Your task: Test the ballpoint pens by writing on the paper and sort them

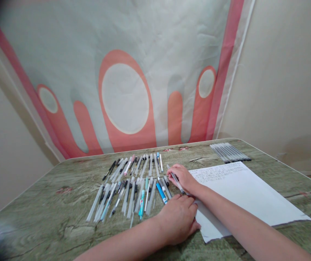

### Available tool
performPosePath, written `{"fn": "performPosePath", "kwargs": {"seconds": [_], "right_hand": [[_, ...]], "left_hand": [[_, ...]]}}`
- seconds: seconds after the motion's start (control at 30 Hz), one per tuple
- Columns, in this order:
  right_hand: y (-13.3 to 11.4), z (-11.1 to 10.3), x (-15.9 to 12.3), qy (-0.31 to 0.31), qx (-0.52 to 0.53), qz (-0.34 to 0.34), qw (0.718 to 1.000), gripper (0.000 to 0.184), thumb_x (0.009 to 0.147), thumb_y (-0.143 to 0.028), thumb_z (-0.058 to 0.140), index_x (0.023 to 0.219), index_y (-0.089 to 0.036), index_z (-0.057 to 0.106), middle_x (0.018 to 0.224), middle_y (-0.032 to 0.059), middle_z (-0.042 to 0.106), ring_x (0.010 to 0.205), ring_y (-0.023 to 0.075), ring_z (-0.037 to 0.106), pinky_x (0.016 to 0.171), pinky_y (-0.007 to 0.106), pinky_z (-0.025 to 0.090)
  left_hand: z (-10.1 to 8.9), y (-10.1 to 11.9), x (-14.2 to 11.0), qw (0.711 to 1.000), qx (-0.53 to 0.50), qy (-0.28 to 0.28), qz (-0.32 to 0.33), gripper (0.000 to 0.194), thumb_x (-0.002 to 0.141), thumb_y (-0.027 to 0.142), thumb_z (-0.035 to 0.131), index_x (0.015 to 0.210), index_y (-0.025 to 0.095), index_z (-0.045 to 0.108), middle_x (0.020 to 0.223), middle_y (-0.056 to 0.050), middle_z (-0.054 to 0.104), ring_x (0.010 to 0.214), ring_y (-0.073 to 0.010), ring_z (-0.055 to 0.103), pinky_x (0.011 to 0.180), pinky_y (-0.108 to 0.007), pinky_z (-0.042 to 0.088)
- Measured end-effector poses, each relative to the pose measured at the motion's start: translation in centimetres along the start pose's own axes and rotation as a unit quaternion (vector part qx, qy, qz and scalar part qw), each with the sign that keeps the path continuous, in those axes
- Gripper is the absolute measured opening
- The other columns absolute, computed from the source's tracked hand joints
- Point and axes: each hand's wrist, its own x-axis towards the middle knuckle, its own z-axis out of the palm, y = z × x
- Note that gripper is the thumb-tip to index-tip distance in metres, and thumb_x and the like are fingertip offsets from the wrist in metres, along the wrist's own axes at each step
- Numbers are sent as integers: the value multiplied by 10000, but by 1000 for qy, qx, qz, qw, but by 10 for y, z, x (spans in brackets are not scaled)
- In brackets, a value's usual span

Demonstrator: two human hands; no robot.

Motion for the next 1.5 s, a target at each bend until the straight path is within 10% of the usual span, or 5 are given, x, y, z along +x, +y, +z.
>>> {"fn": "performPosePath", "kwargs": {"seconds": [0.3, 0.5, 0.67, 0.87, 1.5], "right_hand": [[4, 6, -1, -20, 1, 15, 1000, 133, 736, -141, 551, 848, -206, 581, 769, 30, 595, 783, 184, 533, 734, 332, 412], [20, 5, 0, 81, 117, 149, 979, 150, 758, -248, 537, 903, -214, 512, 794, 18, 572, 717, 169, 549, 686, 327, 439], [16, -9, 2, 113, 201, 185, 955, 216, 784, -328, 525, 959, -215, 466, 802, 15, 569, 694, 153, 555, 647, 292, 445], [1, -7, 3, 168, 145, 175, 959, 207, 794, -332, 524, 955, -208, 485, 826, 30, 581, 781, 177, 563, 728, 329, 445], [-11, -7, -1, 195, -46, 31, 979, 105, 801, -227, 538, 903, -224, 563, 876, 51, 604, 952, 224, 514, 835, 403, 426]], "left_hand": [[-1, -3, 0, 1000, -8, 7, 13, 355, 794, 423, 456, 905, 108, 578, 892, -105, 596, 843, -237, 548, 768, -368, 432], [-11, -32, 3, 984, -142, 88, -52, 213, 799, 318, 480, 867, 158, 604, 869, -72, 630, 828, -213, 577, 742, -329, 445], [-8, -75, 13, 830, -451, 242, -223, 171, 808, 287, 473, 845, 152, 573, 794, -51, 633, 677, -137, 600, 624, -249, 458], [3, -93, 16, 624, -672, 244, -316, 186, 745, 294, 582, 793, 115, 564, 754, -65, 633, 633, -109, 598, 555, -199, 446], [6, -89, 15, 564, -726, 211, -333, 289, 642, 365, 684, 756, 105, 634, 661, -45, 636, 609, -98, 581, 572, -194, 410]]}}
